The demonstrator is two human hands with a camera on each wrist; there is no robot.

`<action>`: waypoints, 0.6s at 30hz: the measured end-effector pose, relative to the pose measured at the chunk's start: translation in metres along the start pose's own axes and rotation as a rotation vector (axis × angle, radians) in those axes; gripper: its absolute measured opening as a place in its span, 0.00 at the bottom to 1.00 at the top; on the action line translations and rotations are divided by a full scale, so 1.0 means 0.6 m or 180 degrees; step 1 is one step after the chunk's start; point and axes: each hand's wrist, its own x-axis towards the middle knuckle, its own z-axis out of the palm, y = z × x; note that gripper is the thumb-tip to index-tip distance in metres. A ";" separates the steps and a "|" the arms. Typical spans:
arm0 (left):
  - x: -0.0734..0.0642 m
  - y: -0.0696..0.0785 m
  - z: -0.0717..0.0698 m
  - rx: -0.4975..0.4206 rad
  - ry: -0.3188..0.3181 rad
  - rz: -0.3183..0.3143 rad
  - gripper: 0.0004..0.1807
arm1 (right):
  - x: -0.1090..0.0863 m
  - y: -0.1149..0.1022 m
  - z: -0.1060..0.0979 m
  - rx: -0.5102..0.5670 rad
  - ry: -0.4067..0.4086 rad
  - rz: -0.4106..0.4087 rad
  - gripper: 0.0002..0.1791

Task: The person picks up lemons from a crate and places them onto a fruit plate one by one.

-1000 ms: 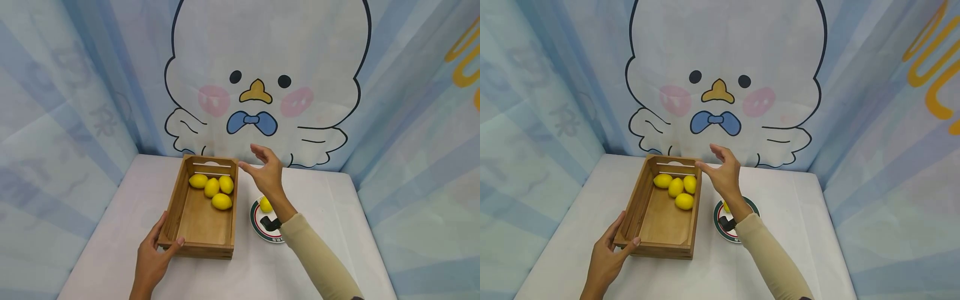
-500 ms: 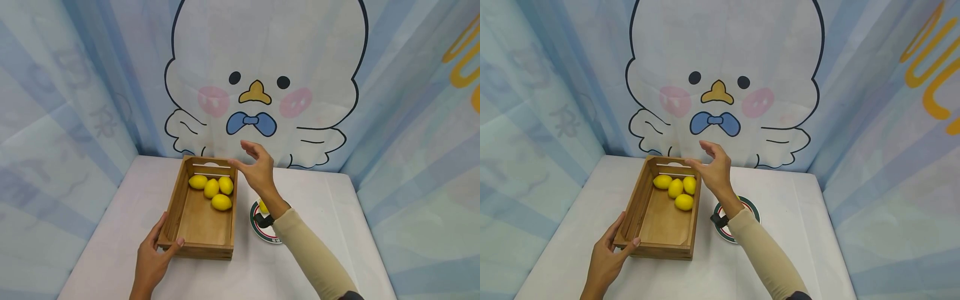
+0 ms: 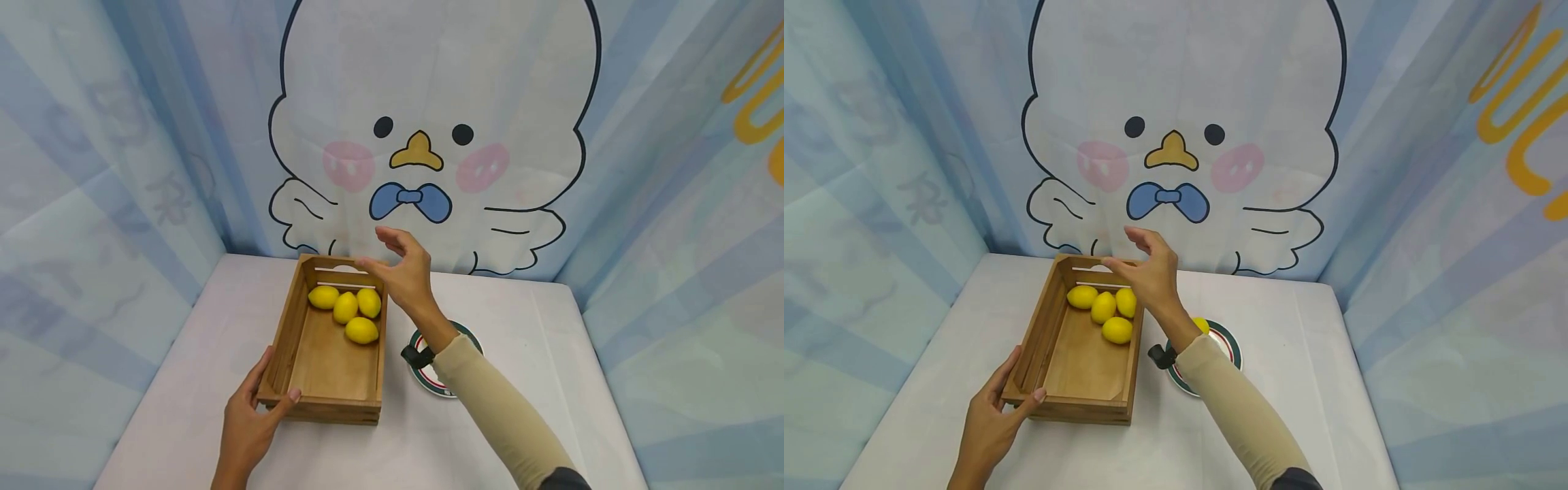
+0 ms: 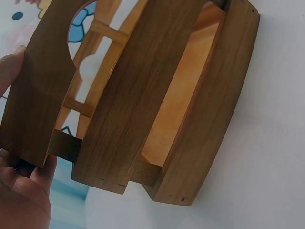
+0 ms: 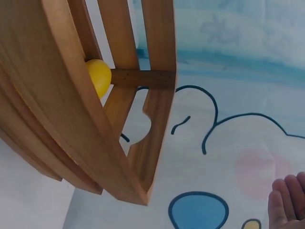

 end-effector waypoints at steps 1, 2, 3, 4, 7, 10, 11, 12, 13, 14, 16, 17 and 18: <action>0.000 0.000 0.000 0.0000 -0.0002 -0.0006 0.49 | 0.001 -0.001 0.003 -0.0003 -0.0012 0.0008 0.35; 0.001 0.000 0.000 0.0004 -0.0005 -0.0009 0.49 | 0.001 -0.002 0.006 -0.0011 -0.0023 0.0010 0.35; 0.001 0.000 0.000 0.0006 -0.0005 -0.0010 0.49 | 0.002 -0.003 0.008 -0.0028 -0.0036 0.0018 0.34; 0.001 0.000 0.000 0.0004 -0.0007 -0.0008 0.49 | 0.003 -0.003 0.011 -0.0034 -0.0050 0.0022 0.34; 0.001 -0.001 0.000 -0.0001 -0.0010 0.0010 0.49 | 0.005 -0.005 0.020 -0.0036 -0.0075 0.0022 0.34; 0.001 -0.002 0.000 -0.0012 -0.0014 0.0037 0.49 | 0.007 -0.006 0.030 -0.0026 -0.0116 0.0034 0.34; 0.001 -0.002 0.000 -0.0013 -0.0016 0.0040 0.49 | 0.008 -0.006 0.033 -0.0029 -0.0133 0.0041 0.34; 0.001 -0.001 0.000 -0.0014 -0.0018 0.0041 0.49 | 0.008 -0.006 0.037 -0.0027 -0.0151 0.0050 0.34; 0.001 -0.001 -0.001 -0.0014 -0.0022 0.0040 0.50 | 0.008 -0.006 0.040 -0.0035 -0.0174 0.0064 0.35; 0.001 -0.001 -0.001 -0.0012 -0.0023 0.0037 0.50 | 0.008 -0.006 0.044 -0.0047 -0.0196 0.0079 0.35; 0.001 -0.001 -0.001 0.0000 -0.0020 0.0024 0.50 | 0.009 -0.005 0.051 -0.0073 -0.0245 0.0113 0.35; 0.001 -0.001 -0.002 0.0004 -0.0019 0.0018 0.50 | 0.009 -0.005 0.055 -0.0091 -0.0274 0.0136 0.34; 0.001 -0.001 -0.002 0.0008 -0.0018 0.0012 0.50 | 0.009 -0.004 0.058 -0.0109 -0.0300 0.0158 0.34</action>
